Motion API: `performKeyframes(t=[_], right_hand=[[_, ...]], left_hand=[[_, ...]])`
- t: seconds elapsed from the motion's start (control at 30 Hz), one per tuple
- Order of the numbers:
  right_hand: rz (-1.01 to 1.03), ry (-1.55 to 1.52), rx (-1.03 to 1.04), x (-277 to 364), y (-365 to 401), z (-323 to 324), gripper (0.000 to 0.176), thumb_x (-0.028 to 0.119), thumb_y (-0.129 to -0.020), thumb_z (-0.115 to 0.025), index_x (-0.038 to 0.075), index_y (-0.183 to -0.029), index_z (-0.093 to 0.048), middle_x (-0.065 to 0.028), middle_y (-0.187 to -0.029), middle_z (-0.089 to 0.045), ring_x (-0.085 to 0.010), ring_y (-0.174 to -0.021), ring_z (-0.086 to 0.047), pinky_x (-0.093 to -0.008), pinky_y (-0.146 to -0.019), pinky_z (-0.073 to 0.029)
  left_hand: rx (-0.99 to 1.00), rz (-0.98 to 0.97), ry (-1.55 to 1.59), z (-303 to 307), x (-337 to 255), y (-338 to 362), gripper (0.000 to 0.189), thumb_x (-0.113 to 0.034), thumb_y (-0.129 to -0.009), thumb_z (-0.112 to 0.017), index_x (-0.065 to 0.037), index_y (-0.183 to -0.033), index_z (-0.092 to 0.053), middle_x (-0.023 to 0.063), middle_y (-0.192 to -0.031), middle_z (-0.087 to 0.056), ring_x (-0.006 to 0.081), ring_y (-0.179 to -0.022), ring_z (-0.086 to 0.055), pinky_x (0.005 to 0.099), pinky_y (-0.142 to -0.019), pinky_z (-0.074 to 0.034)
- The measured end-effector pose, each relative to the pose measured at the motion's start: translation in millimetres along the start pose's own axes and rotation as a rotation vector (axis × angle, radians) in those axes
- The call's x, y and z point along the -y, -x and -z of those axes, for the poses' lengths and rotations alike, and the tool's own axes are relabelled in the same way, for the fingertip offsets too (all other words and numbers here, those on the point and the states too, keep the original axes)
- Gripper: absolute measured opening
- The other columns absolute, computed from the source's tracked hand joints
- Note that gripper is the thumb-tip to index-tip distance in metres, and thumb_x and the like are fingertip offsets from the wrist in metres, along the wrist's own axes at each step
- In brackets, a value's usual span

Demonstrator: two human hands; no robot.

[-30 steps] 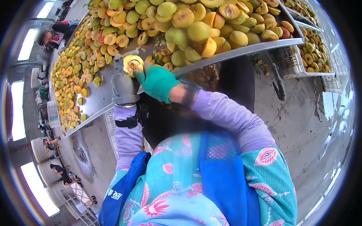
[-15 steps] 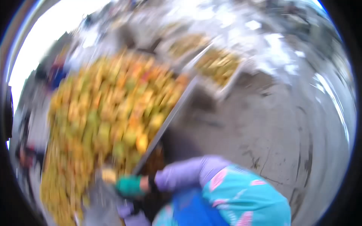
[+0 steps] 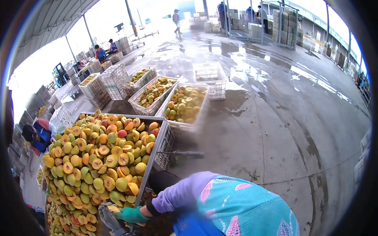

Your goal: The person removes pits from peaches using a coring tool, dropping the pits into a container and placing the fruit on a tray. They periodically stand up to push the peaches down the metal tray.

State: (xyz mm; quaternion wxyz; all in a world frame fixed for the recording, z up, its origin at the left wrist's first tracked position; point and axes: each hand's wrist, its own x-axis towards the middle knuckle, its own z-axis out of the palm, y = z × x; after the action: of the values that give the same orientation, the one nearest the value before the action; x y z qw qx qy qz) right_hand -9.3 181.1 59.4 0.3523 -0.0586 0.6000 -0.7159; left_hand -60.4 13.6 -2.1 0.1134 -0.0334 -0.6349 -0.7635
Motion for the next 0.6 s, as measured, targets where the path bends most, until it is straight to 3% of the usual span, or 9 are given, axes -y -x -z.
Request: performKeyframes(t=[0.07,0.2,0.27,0.3,0.37,0.47,0.57,0.6], right_hand=[[-0.057,-0.068,0.013,19,16,2,0.046,0.054,-0.095,-0.040,0.011,-0.099,-0.055,-0.0018,-0.062,-0.050,-0.0142,-0.045,-0.047,-0.0332,-0.042,-0.040],[0.304,0.117,-0.116,-41,-72,8,0.045,0.051,-0.096,-0.041,0.009,-0.094,-0.056,-0.0030,-0.065,-0.054,-0.0152,-0.049,-0.050,-0.0323,-0.046,-0.041],[0.252,0.287,0.014,2,-36,26,0.050,0.051,-0.097,-0.041,0.006,-0.082,-0.059,-0.0045,-0.066,-0.056,-0.0154,-0.053,-0.052,-0.0319,-0.050,-0.043],[0.121,0.347,0.156,26,-13,37,0.055,0.052,-0.095,-0.043,0.000,-0.089,-0.057,-0.0072,-0.061,-0.055,-0.0176,-0.059,-0.054,-0.0359,-0.057,-0.046],[0.160,0.448,0.134,17,-20,42,0.055,0.052,-0.096,-0.041,0.001,-0.093,-0.059,-0.0071,-0.064,-0.057,-0.0171,-0.060,-0.055,-0.0360,-0.059,-0.046],[0.526,0.420,-0.119,-25,-39,23,0.054,0.052,-0.097,-0.039,0.002,-0.097,-0.060,-0.0056,-0.068,-0.059,-0.0170,-0.060,-0.054,-0.0359,-0.059,-0.046],[0.222,0.058,-0.054,-39,-49,6,0.053,0.051,-0.098,-0.038,0.002,-0.098,-0.060,-0.0046,-0.070,-0.058,-0.0157,-0.059,-0.052,-0.0337,-0.058,-0.046],[0.065,-0.028,-0.049,-6,-12,1,0.053,0.051,-0.098,-0.037,0.003,-0.093,-0.059,-0.0028,-0.066,-0.055,-0.0128,-0.056,-0.049,-0.0315,-0.054,-0.044]], left_hand=[[-0.045,-0.047,-0.036,-17,-16,4,0.018,-0.015,-0.096,-0.045,0.000,-0.096,-0.056,0.0070,-0.091,-0.056,0.0192,-0.085,-0.057,0.0319,-0.079,-0.048],[-0.091,-0.124,-0.083,-39,-36,10,0.019,-0.016,-0.096,-0.046,0.000,-0.098,-0.056,0.0077,-0.091,-0.057,0.0195,-0.086,-0.057,0.0319,-0.080,-0.048],[-0.120,-0.153,-0.126,-46,-43,16,0.020,-0.017,-0.096,-0.046,0.000,-0.099,-0.056,0.0081,-0.091,-0.057,0.0196,-0.086,-0.058,0.0319,-0.081,-0.049],[-0.126,-0.164,-0.137,-47,-44,19,0.020,-0.017,-0.096,-0.046,0.000,-0.100,-0.056,0.0082,-0.091,-0.057,0.0197,-0.086,-0.058,0.0319,-0.081,-0.049],[-0.123,-0.173,-0.069,-48,-40,21,0.021,-0.018,-0.095,-0.047,0.000,-0.102,-0.056,0.0086,-0.092,-0.057,0.0198,-0.086,-0.058,0.0319,-0.082,-0.049],[-0.178,-0.137,0.051,-43,-25,14,0.025,-0.019,-0.095,-0.049,0.000,-0.109,-0.056,0.0092,-0.095,-0.059,0.0195,-0.088,-0.058,0.0322,-0.082,-0.049],[-0.362,-0.098,-0.082,-70,-40,22,0.021,-0.018,-0.094,-0.048,0.001,-0.101,-0.056,0.0097,-0.095,-0.060,0.0198,-0.087,-0.060,0.0320,-0.079,-0.050],[-0.340,-0.051,0.006,-63,-34,17,0.025,-0.019,-0.095,-0.045,0.002,-0.093,-0.060,0.0098,-0.080,-0.059,0.0179,-0.068,-0.055,0.0283,-0.065,-0.046]])
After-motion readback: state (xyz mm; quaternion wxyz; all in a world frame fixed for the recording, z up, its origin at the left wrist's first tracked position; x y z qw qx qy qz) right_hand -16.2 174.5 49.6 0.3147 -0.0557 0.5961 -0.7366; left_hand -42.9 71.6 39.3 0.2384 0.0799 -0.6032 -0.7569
